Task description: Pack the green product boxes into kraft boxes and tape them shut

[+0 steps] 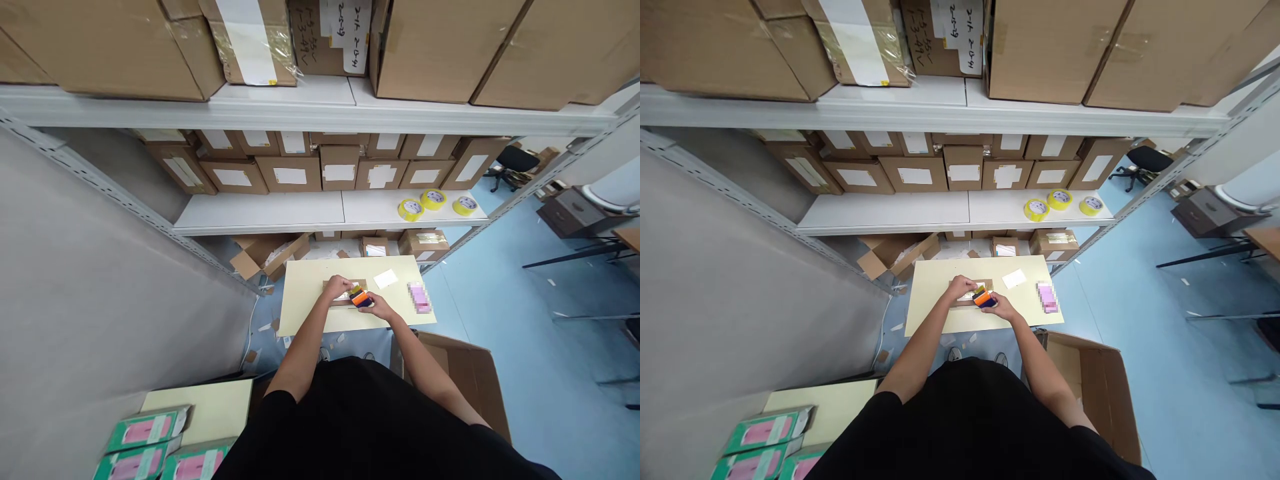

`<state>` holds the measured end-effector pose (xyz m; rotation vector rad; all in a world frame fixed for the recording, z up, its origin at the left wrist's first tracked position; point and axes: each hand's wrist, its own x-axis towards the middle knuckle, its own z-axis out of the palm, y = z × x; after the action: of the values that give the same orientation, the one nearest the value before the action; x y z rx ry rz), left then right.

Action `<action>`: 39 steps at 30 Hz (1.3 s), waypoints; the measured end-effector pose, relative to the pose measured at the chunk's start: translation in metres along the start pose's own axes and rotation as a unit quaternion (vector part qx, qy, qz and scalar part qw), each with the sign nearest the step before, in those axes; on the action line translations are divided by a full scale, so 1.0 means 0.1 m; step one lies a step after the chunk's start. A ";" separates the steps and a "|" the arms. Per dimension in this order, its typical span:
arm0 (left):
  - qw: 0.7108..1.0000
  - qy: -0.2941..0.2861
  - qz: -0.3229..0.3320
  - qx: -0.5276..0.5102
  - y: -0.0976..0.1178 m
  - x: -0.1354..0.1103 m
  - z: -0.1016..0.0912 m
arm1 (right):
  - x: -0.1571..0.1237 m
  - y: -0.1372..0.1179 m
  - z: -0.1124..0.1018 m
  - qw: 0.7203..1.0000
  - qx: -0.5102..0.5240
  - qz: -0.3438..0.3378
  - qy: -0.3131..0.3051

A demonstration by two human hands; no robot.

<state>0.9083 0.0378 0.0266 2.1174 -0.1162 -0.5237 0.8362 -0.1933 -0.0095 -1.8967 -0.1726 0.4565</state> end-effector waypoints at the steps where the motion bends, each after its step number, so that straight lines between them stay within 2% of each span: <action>1: 1.000 0.009 -0.006 0.003 0.01 -0.01 -0.01 | 0.00 -0.02 -0.01 1.000 0.003 -0.003 0.004; 6: 0.998 0.046 -0.026 -0.035 0.08 -0.06 -0.09 | 0.05 -0.01 -0.06 0.999 -0.019 0.006 0.031; 10: 0.994 0.046 -0.013 -0.096 0.11 -0.07 -0.18 | 0.10 0.01 -0.14 0.998 -0.038 0.008 0.044; 17: 0.990 0.103 0.004 -0.092 0.07 -0.11 -0.23 | 0.27 -0.28 -0.30 0.996 -0.088 -0.024 0.023; 19: 0.989 0.127 -0.009 -0.080 0.01 -0.17 -0.33 | 0.31 -0.35 -0.36 0.994 -0.109 -0.026 0.003; 22: 0.984 0.169 -0.017 -0.062 -0.12 -0.28 -0.60 | 0.32 -0.39 -0.45 0.988 -0.151 -0.007 -0.010; 24: 0.983 0.176 -0.016 -0.055 -0.22 -0.35 -0.76 | 0.33 -0.39 -0.48 0.983 -0.183 0.004 -0.013; 26: 0.982 0.178 -0.028 -0.049 -0.34 -0.41 -0.83 | 0.35 -0.37 -0.47 0.977 -0.211 0.007 -0.023; 30: 0.974 0.202 -0.094 -0.047 -0.62 -0.49 -0.71 | 0.46 -0.33 -0.38 0.970 -0.234 0.038 -0.060; 35: 0.948 0.202 -0.188 -0.157 -1.01 -0.47 -0.50 | 0.62 -0.29 -0.34 0.970 -0.222 0.062 -0.071; 39: 0.935 0.202 -0.221 -0.191 -1.19 -0.40 -0.41 | 0.72 -0.32 -0.32 0.963 -0.245 0.061 -0.092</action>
<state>0.8752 0.1490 -0.0375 1.8167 0.6591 -0.3204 0.9180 -0.1853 0.0134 -2.3569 -0.3148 0.7271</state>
